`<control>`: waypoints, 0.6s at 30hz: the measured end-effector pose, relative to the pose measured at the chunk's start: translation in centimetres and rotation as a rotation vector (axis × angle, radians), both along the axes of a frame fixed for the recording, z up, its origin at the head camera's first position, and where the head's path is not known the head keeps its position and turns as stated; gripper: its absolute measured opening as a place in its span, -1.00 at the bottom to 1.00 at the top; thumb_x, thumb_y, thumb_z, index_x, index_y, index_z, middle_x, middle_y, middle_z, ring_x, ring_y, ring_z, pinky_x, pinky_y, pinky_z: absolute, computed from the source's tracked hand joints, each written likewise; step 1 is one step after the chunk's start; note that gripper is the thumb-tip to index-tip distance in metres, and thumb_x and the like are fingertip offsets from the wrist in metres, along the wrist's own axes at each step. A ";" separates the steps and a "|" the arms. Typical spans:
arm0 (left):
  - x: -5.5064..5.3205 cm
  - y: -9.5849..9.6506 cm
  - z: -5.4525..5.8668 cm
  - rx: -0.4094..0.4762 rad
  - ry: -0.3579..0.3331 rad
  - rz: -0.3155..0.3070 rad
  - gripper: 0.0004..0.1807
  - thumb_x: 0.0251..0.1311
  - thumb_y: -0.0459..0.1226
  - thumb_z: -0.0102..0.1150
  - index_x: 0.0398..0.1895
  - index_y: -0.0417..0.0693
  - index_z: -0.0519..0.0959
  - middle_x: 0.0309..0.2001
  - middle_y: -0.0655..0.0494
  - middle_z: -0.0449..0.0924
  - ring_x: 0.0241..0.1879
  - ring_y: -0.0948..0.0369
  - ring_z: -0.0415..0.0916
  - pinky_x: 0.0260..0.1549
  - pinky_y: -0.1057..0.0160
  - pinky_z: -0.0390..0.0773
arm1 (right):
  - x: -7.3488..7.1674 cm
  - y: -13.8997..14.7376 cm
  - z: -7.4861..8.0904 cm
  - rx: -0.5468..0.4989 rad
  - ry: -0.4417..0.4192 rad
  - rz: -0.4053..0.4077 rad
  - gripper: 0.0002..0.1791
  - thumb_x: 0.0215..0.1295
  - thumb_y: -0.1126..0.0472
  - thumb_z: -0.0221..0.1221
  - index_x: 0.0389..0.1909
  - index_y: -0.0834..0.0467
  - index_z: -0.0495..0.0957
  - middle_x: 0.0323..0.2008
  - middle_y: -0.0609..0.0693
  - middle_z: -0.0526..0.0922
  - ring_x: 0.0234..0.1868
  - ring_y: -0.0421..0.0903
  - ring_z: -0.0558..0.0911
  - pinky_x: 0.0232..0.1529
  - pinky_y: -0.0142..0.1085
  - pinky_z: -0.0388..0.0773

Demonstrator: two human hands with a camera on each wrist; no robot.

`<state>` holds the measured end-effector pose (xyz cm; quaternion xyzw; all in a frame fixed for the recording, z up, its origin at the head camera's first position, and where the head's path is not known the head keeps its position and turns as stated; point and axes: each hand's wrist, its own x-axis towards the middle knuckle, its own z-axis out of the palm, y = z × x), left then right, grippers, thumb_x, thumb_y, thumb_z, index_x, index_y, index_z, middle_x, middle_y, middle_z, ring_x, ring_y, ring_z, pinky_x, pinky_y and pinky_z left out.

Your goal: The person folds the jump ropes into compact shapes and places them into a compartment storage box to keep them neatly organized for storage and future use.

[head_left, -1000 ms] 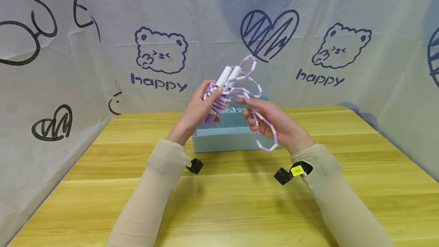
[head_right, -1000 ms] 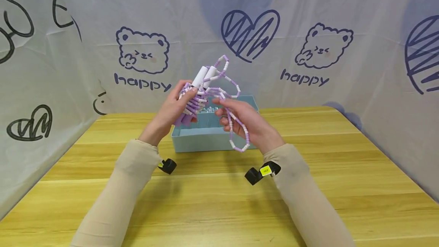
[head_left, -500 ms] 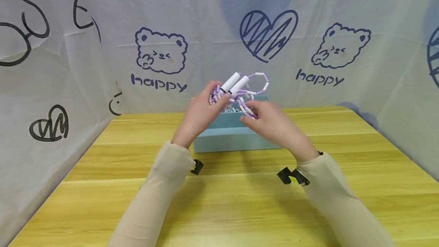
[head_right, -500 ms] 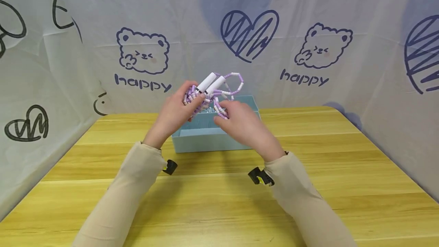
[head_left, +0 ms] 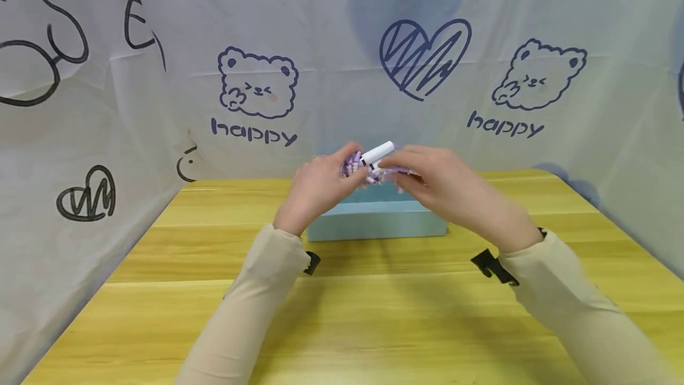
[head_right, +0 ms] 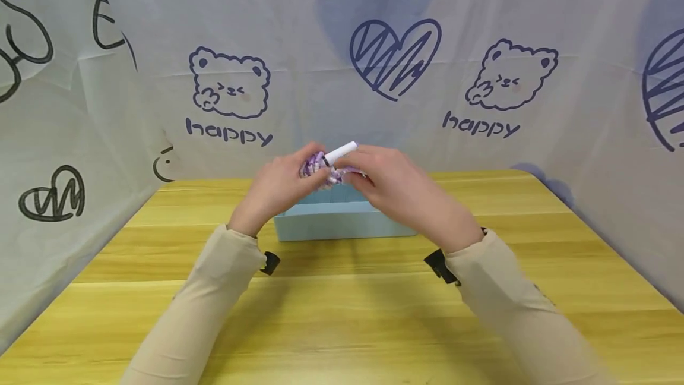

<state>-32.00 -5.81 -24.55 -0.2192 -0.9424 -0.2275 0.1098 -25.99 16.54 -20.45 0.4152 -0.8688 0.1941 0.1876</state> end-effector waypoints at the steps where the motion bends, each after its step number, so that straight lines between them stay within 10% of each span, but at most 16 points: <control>1: 0.1 0.0 0.0 -0.027 -0.005 -0.017 -0.67 0.35 0.14 -0.07 0.12 0.41 0.40 -0.50 0.17 0.53 -0.64 0.13 0.40 -0.68 0.14 0.36 | -0.2 0.1 0.1 0.013 0.025 0.030 -0.71 0.37 0.35 0.19 0.09 0.15 0.61 -0.15 -0.03 0.64 -0.35 -0.19 0.49 -0.33 -0.31 0.51; 10: 0.5 0.7 -0.5 -0.146 -0.136 -0.166 -0.37 0.31 0.13 -0.09 0.47 0.48 0.20 -0.54 0.15 0.51 -0.61 0.20 0.38 -0.55 0.15 0.37 | -2.0 0.4 -0.3 0.070 0.097 0.103 -0.72 0.39 0.31 0.18 0.08 0.09 0.63 -0.16 -0.11 0.66 -0.22 -0.22 0.60 -0.18 -0.29 0.56; 14: 0.5 1.0 -0.7 -0.159 -0.174 -0.194 -0.33 0.33 0.18 -0.12 0.51 0.46 0.12 -0.10 0.24 0.64 -0.21 0.21 0.56 -0.20 0.10 0.50 | -3.2 0.8 -1.0 0.026 0.092 0.058 -0.76 0.42 0.30 0.14 0.05 0.14 0.62 -0.07 -0.04 0.69 -0.10 -0.11 0.65 -0.08 -0.19 0.59; 18: 0.4 1.2 -0.9 -0.131 -0.192 -0.239 -0.43 0.33 0.17 -0.12 0.40 0.39 0.29 -0.08 0.23 0.61 -0.22 0.18 0.57 -0.23 0.09 0.52 | -4.2 1.3 -1.6 -0.028 0.057 -0.013 -0.78 0.41 0.29 0.15 0.01 0.13 0.62 -0.11 -0.02 0.70 -0.21 -0.14 0.65 -0.14 -0.21 0.60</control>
